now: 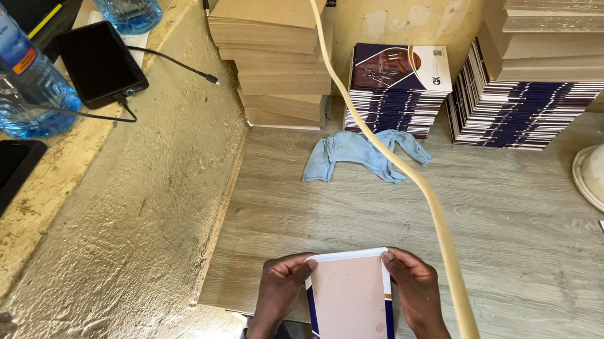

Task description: The person inserts a cover into a book block, aligns the edges, and presses the cover onto the block. They repeat this process with multiple book blocks, stacking the finished books on the table.

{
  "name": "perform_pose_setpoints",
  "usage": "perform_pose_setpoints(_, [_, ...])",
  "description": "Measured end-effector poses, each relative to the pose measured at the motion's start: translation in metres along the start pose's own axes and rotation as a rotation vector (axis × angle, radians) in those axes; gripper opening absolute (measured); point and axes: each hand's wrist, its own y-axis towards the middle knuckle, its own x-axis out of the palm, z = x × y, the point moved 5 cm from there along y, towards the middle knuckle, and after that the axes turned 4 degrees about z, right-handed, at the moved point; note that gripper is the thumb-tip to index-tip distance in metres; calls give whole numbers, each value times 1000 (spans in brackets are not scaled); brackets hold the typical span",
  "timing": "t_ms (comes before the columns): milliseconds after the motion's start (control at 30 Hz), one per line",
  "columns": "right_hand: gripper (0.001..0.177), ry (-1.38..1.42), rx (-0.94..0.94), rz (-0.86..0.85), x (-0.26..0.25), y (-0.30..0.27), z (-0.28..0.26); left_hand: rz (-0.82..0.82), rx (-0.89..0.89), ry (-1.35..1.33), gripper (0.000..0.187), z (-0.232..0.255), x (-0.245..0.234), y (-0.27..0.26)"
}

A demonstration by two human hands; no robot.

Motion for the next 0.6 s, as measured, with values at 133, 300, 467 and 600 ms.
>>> perform_pose_setpoints(133, [32, -194, -245, -10, 7, -6, -20, 13, -128, -67, 27, -19, -1, 4])
perform_pose_setpoints(300, [32, 10, -3, -14, -1, 12, 12, -47, -48, -92, 22, -18, 6, 3])
perform_pose_setpoints(467, [23, -250, -314, 82, 8, -13, -28, 65, -128, -89, 23, -17, 14, 6])
perform_pose_setpoints(600, [29, -106, -111, -16, -9, 7, -15, 90, -147, -36, 23, -12, 10, 13])
